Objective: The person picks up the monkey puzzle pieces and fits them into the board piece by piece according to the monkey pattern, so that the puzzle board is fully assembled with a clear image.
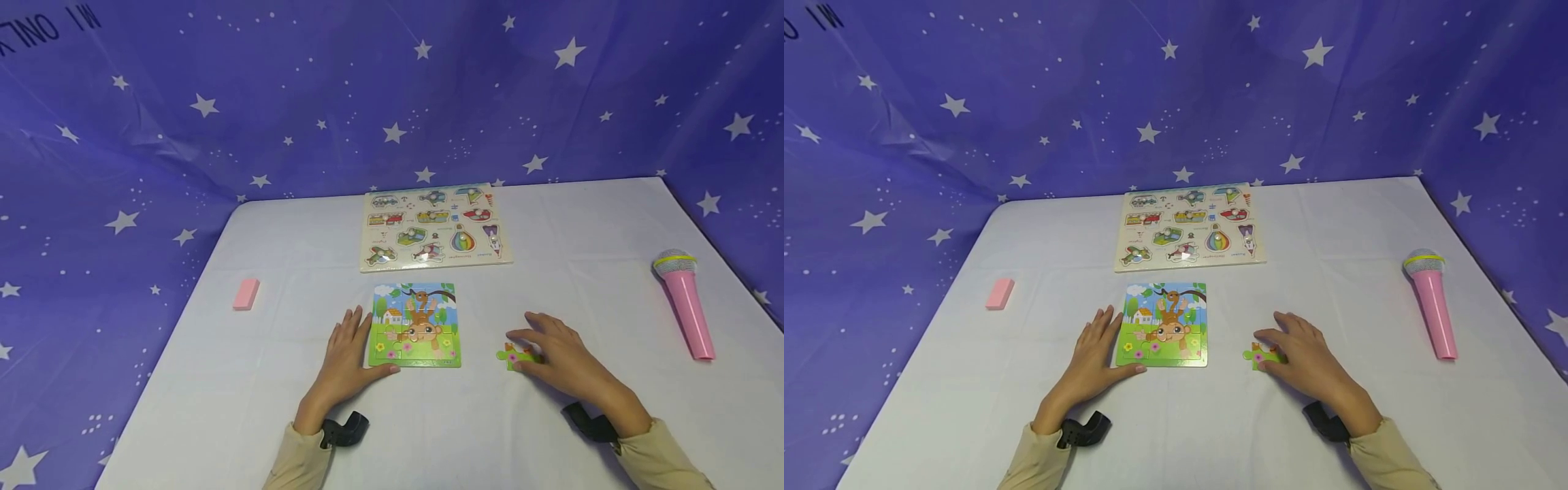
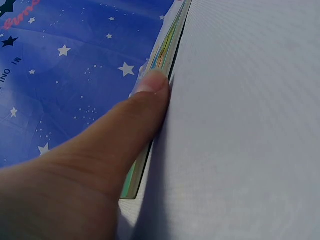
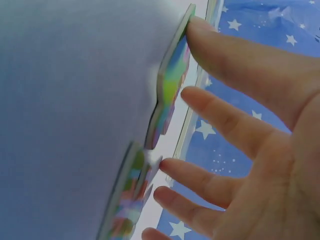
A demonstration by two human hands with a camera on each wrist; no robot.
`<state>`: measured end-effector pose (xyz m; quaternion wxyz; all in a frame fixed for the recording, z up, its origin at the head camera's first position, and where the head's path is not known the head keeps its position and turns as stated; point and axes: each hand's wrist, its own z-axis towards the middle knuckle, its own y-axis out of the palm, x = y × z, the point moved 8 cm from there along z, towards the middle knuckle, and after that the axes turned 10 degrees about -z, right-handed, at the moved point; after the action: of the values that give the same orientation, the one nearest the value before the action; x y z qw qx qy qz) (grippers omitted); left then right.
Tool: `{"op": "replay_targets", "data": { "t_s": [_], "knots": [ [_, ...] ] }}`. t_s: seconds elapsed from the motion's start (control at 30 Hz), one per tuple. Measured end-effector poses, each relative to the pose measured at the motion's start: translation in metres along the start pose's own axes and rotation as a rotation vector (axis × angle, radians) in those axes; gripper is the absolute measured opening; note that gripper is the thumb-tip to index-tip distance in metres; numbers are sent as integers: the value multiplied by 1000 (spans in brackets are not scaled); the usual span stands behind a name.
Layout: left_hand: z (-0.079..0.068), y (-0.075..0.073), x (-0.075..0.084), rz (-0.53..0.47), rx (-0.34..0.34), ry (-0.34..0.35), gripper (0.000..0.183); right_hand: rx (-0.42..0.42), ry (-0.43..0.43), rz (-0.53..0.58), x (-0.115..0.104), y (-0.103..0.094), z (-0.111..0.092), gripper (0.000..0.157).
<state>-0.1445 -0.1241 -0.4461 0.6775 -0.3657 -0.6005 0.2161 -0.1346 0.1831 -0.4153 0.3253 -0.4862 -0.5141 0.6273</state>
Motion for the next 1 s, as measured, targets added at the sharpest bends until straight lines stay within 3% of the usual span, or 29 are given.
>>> {"op": "replay_targets", "data": {
  "t_s": [0.5, 0.77, 1.0],
  "knots": [
    [0, -1, 1, -7, 1, 4, 100, -1, -4, 151, -3, 1, 1, 29],
    [-1, -1, 2, -10, -1, 4, 100, 43, -74, 187, -9, 2, 2, 35],
    [-2, -2, 2, -19, -2, -4, 100, -16, -56, 214, -8, 6, 3, 32]
  ]
}}
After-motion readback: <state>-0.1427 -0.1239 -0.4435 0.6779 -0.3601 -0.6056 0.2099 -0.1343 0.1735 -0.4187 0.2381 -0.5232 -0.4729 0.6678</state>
